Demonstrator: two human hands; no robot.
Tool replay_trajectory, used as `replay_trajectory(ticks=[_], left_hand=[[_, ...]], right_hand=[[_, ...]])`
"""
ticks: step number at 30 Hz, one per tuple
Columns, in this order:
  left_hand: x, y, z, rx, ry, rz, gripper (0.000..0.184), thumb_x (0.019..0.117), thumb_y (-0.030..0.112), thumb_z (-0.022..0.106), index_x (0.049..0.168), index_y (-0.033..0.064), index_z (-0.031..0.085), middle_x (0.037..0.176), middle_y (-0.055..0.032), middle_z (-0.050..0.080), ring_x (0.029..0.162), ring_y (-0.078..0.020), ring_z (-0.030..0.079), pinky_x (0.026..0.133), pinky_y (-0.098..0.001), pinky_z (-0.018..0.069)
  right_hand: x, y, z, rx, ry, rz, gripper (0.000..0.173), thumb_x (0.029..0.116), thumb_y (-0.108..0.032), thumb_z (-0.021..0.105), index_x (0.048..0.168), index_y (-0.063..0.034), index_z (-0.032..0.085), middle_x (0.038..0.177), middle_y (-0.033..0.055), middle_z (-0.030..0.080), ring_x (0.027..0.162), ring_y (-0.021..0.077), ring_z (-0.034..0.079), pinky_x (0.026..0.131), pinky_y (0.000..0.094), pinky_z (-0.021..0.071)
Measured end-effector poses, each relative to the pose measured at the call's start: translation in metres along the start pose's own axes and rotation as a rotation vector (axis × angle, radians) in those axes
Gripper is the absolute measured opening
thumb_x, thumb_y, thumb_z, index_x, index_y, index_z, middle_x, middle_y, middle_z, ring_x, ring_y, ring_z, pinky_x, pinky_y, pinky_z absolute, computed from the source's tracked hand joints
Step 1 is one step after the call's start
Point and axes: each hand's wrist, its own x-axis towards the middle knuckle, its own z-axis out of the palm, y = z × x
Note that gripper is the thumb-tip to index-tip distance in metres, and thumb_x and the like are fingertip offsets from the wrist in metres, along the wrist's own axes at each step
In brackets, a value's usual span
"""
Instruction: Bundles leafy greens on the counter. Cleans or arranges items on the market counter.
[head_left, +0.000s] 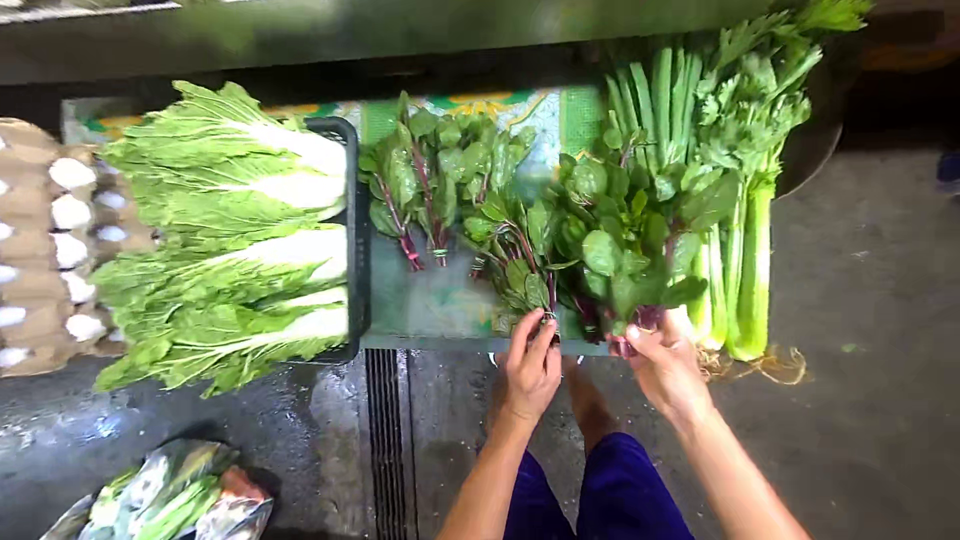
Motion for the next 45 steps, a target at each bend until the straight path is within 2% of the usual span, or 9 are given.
replay_trajectory(ticks=[3,5,10,15,27,31,35,38,45], left_hand=[[-0.008,0.002,0.017,-0.053,-0.074,-0.123,0.033,0.0874,0.006,0.075,0.118,-0.0041,0.068,0.135,-0.027,0.059,0.126,-0.0262,0.061,0.106,-0.0358,0.0532],[-0.009,0.013,0.017,-0.084,-0.058,-0.224,0.032,0.086,0.007,0.078,0.113,-0.0068,0.068,0.135,-0.0273,0.058,0.124,-0.0262,0.061,0.103,-0.0357,0.0549],[-0.008,0.032,0.008,-0.114,0.061,-0.272,0.017,0.0874,0.004,0.072,0.104,0.0004,0.07,0.132,-0.0166,0.061,0.118,-0.0202,0.064,0.095,-0.0319,0.0586],[-0.014,0.017,0.001,0.031,-0.047,-0.208,0.016,0.088,0.006,0.071,0.102,-0.0009,0.067,0.128,-0.019,0.061,0.119,-0.0189,0.062,0.101,-0.0307,0.0546],[-0.009,0.03,-0.005,-0.018,0.019,-0.358,0.009,0.0835,-0.003,0.062,0.091,0.0005,0.061,0.124,-0.0161,0.061,0.114,-0.0164,0.062,0.093,-0.0263,0.0556],[-0.007,0.032,-0.012,-0.029,-0.026,-0.39,0.017,0.0872,0.006,0.064,0.102,0.0013,0.06,0.13,-0.0168,0.057,0.125,-0.0201,0.057,0.103,-0.0321,0.0508],[0.003,0.038,-0.012,-0.058,0.011,-0.655,0.061,0.091,0.024,0.071,0.137,-0.008,0.046,0.138,-0.0239,0.051,0.126,-0.0248,0.054,0.103,-0.0366,0.0498],[0.019,0.041,-0.01,0.002,-0.016,-0.853,0.092,0.0848,0.03,0.078,0.154,-0.0053,0.029,0.146,-0.0255,0.047,0.127,-0.0251,0.054,0.101,-0.0362,0.0493],[0.028,0.033,0.003,0.269,-0.191,-0.761,0.078,0.0804,0.024,0.08,0.143,-0.006,0.046,0.147,-0.0276,0.046,0.137,-0.0338,0.046,0.109,-0.0454,0.0439]], right_hand=[[0.001,0.007,0.01,-0.281,0.04,-0.109,0.093,0.0837,0.001,0.073,0.159,0.0014,0.018,0.127,0.0147,0.066,0.104,0.0192,0.071,0.087,0.0346,0.0629],[-0.002,0.01,0.016,-0.385,0.047,-0.147,0.096,0.0844,-0.001,0.075,0.16,0.0028,0.016,0.129,0.0152,0.066,0.104,0.0171,0.072,0.088,0.0311,0.0623],[-0.01,0.013,0.029,-0.369,-0.064,-0.203,0.092,0.0864,0.0,0.075,0.159,0.0067,0.019,0.125,0.0147,0.069,0.104,0.0175,0.073,0.09,0.0316,0.0624],[-0.004,0.021,0.035,-0.464,-0.032,-0.104,0.089,0.0874,0.001,0.074,0.16,0.0027,0.022,0.118,0.0125,0.073,0.097,0.014,0.074,0.086,0.0282,0.0622],[-0.007,0.002,0.003,-0.814,0.048,-0.362,0.055,0.0982,-0.017,0.065,0.146,0.0058,0.049,0.123,0.0142,0.07,0.107,0.0146,0.07,0.09,0.0295,0.0605],[-0.006,0.004,-0.002,-0.972,0.104,-0.481,0.049,0.0955,-0.016,0.069,0.139,0.0035,0.057,0.124,0.0169,0.068,0.108,0.0171,0.069,0.092,0.0312,0.0592],[-0.003,-0.002,0.006,-1.148,0.106,-0.307,0.06,0.095,-0.036,0.069,0.143,-0.0025,0.055,0.11,0.01,0.072,0.093,0.017,0.07,0.082,0.0384,0.0602],[0.0,-0.013,0.011,-1.156,0.075,-0.266,0.051,0.0972,-0.031,0.067,0.14,-0.0046,0.058,0.098,0.0055,0.073,0.079,0.0131,0.07,0.072,0.0345,0.0607],[-0.002,-0.021,0.002,-1.138,0.105,-0.305,0.05,0.0954,-0.022,0.071,0.141,-0.0052,0.057,0.096,0.0063,0.074,0.08,0.0125,0.071,0.073,0.0321,0.0612]])
